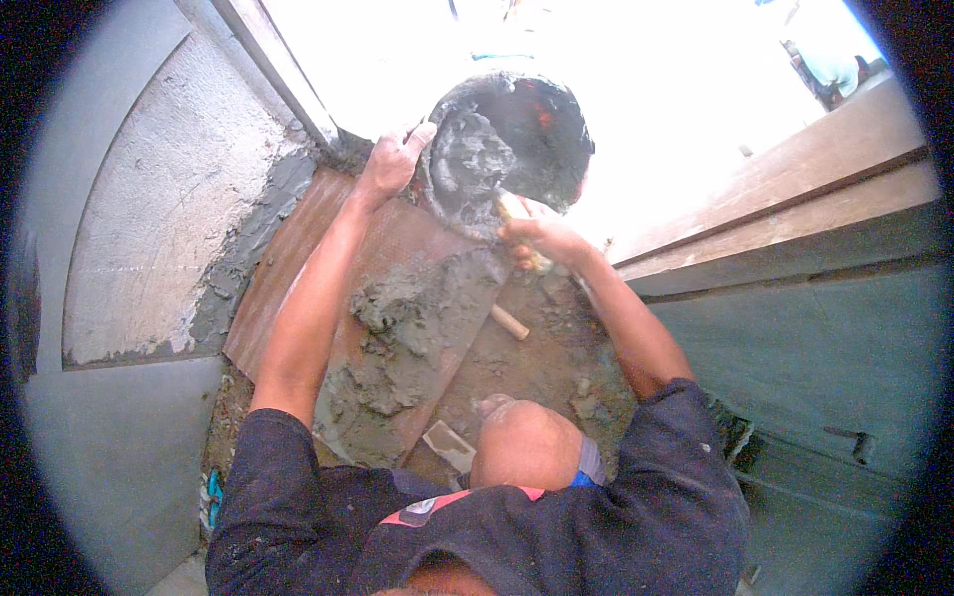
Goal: The person applies mortar to the back of a large tile using a trowel. They scoop mortar from a bucket, spread it across the tile surface, and then use the trowel to apply mortar to the wall space where the tile will be placed.
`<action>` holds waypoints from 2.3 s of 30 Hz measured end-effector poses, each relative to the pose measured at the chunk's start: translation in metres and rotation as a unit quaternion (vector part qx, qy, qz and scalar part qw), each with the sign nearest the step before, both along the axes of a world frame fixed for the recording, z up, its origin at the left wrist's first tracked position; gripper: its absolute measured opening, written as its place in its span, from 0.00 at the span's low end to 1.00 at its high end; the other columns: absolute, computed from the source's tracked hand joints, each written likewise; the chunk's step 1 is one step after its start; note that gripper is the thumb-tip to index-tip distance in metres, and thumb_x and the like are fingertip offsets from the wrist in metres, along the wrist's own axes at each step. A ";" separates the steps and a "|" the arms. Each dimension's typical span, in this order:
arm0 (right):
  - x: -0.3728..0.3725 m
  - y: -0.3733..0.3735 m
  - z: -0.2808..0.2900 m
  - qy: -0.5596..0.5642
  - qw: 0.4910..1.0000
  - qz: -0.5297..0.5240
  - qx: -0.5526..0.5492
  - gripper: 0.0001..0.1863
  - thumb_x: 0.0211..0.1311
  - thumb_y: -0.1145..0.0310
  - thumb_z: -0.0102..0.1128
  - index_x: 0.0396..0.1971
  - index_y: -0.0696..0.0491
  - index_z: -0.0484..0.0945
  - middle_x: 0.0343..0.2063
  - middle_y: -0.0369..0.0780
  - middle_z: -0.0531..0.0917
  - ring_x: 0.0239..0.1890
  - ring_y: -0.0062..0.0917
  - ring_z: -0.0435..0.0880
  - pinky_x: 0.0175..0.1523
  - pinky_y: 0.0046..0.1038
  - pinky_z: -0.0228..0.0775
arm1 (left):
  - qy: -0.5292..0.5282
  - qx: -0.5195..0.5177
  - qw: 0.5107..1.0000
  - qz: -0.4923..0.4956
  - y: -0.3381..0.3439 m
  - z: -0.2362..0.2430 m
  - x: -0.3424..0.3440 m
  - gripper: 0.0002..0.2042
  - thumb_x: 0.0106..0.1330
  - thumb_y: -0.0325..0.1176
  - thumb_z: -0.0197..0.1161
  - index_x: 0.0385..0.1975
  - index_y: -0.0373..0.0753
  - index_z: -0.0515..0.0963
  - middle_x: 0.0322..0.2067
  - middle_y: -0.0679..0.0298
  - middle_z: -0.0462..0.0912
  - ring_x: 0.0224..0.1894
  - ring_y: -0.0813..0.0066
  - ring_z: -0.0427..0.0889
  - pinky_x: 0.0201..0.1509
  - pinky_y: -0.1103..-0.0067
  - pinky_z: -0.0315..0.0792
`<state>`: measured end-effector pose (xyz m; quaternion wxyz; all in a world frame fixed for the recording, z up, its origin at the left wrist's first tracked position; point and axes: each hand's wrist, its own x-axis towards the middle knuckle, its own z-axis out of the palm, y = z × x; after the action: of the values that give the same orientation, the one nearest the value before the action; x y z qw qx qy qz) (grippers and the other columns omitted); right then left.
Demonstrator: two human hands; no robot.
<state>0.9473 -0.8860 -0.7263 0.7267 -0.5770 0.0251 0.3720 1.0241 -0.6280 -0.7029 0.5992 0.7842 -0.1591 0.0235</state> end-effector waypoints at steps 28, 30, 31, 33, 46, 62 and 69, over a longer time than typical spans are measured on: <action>-0.152 0.073 -0.083 -0.424 0.736 0.289 -0.442 0.20 0.58 0.72 0.54 0.52 0.54 0.67 0.40 0.50 0.80 0.32 0.47 0.84 0.32 0.45 0.76 | 0.041 0.039 0.998 -0.027 0.025 -0.013 0.034 0.29 0.71 0.44 0.56 0.61 0.23 0.66 0.50 0.49 0.79 0.53 0.67 0.76 0.60 0.76 0.67; -0.156 0.071 -0.079 -0.427 0.732 0.292 -0.443 0.20 0.58 0.71 0.55 0.51 0.54 0.67 0.40 0.50 0.80 0.32 0.46 0.84 0.33 0.45 0.76 | 0.032 0.018 0.999 -0.030 0.029 -0.014 0.042 0.29 0.71 0.44 0.56 0.61 0.24 0.66 0.50 0.50 0.79 0.53 0.67 0.77 0.60 0.76 0.67; -0.160 0.072 -0.079 -0.421 0.740 0.285 -0.441 0.23 0.57 0.69 0.58 0.53 0.53 0.66 0.39 0.49 0.80 0.32 0.46 0.84 0.34 0.45 0.76 | 0.031 0.007 0.999 -0.030 0.031 -0.017 0.042 0.29 0.71 0.44 0.56 0.61 0.24 0.66 0.50 0.50 0.80 0.53 0.67 0.77 0.60 0.76 0.67; -0.167 0.077 -0.080 -0.410 0.756 0.269 -0.434 0.28 0.54 0.66 0.62 0.55 0.51 0.65 0.37 0.49 0.79 0.33 0.46 0.83 0.35 0.44 0.75 | 0.036 0.012 0.999 -0.030 0.030 -0.024 0.040 0.29 0.71 0.43 0.56 0.61 0.24 0.65 0.51 0.49 0.79 0.54 0.66 0.77 0.60 0.76 0.67; -0.120 0.104 -0.090 -0.414 0.744 0.243 -0.464 0.22 0.56 0.64 0.59 0.49 0.55 0.66 0.38 0.51 0.82 0.35 0.48 0.83 0.38 0.45 0.76 | 0.034 0.047 0.997 -0.057 0.031 -0.001 0.032 0.28 0.70 0.44 0.56 0.60 0.26 0.68 0.55 0.50 0.77 0.58 0.63 0.74 0.63 0.74 0.65; -0.026 -0.002 0.083 -0.300 0.644 0.104 -0.696 0.20 0.62 0.65 0.53 0.48 0.64 0.68 0.36 0.60 0.80 0.43 0.52 0.81 0.48 0.46 0.73 | -0.015 0.019 0.999 -0.046 0.018 -0.022 0.024 0.19 0.71 0.37 0.52 0.55 0.29 0.72 0.52 0.49 0.78 0.56 0.60 0.76 0.63 0.72 0.65; 0.027 -0.049 -0.015 -0.280 0.641 0.226 -0.678 0.15 0.56 0.73 0.55 0.41 0.66 0.70 0.32 0.56 0.80 0.36 0.44 0.82 0.37 0.41 0.75 | -0.010 0.009 1.000 0.009 -0.010 -0.022 -0.007 0.19 0.69 0.39 0.54 0.51 0.30 0.75 0.48 0.45 0.80 0.52 0.56 0.79 0.57 0.70 0.70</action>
<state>0.9747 -0.9349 -0.7410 -0.0025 -0.9723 -0.0655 0.2245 1.0170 -0.6385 -0.7245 0.5906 0.7905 -0.1583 0.0349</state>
